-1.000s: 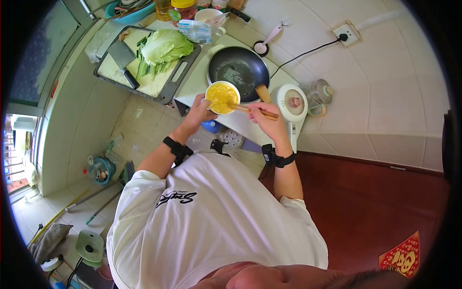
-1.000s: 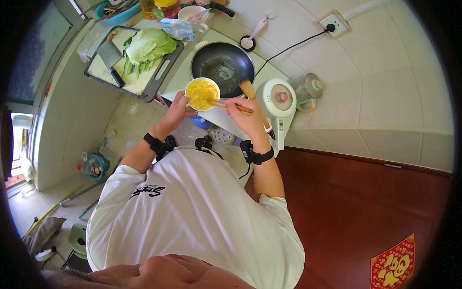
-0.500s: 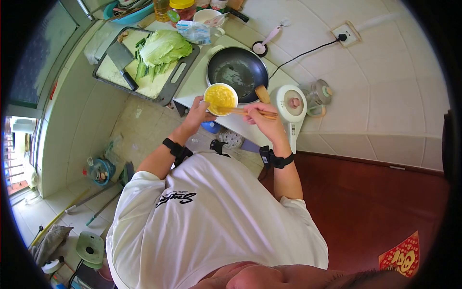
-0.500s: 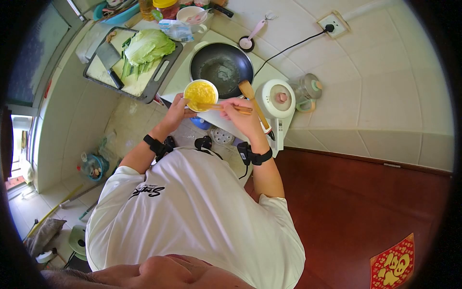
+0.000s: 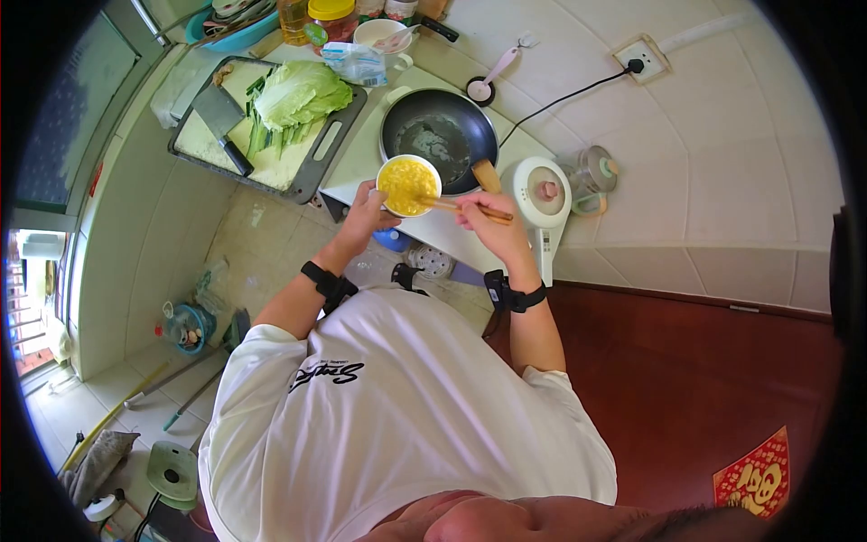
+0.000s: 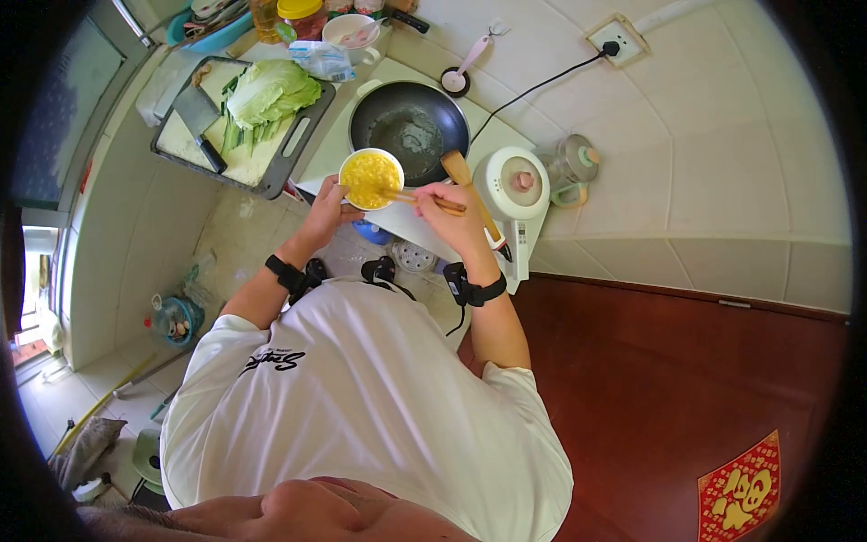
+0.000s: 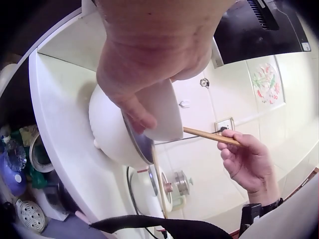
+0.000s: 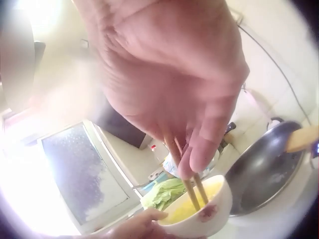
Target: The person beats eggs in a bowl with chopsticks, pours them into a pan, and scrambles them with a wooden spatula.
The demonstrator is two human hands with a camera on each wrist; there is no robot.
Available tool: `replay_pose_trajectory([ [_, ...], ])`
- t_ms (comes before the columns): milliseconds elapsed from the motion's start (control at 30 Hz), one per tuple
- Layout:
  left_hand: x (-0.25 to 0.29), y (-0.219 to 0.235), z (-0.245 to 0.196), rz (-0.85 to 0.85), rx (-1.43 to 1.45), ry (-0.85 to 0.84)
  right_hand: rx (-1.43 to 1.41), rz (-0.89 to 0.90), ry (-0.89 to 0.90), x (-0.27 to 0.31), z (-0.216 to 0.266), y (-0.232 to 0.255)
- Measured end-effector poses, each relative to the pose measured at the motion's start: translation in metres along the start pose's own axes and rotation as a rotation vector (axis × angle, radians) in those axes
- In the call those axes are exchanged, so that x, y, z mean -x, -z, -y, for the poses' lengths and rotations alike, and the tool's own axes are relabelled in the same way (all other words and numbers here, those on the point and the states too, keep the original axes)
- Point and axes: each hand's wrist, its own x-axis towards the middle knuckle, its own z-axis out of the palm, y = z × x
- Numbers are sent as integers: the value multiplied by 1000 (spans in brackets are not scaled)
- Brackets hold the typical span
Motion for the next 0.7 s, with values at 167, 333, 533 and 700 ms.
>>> replay_pose_trajectory([
  [167, -1, 0, 2, -5, -3, 3, -48, -32, -7, 1, -8, -3],
  [333, -1, 0, 1, -2, 0, -1, -28, 38, -28, 4, -4, -2],
  [533, -1, -2, 0, -4, 13, 0, 29, 50, -19, 3, 0, -1],
  [700, -2, 0, 2, -15, 14, -8, 28, 130, -20, 4, 5, -2],
])
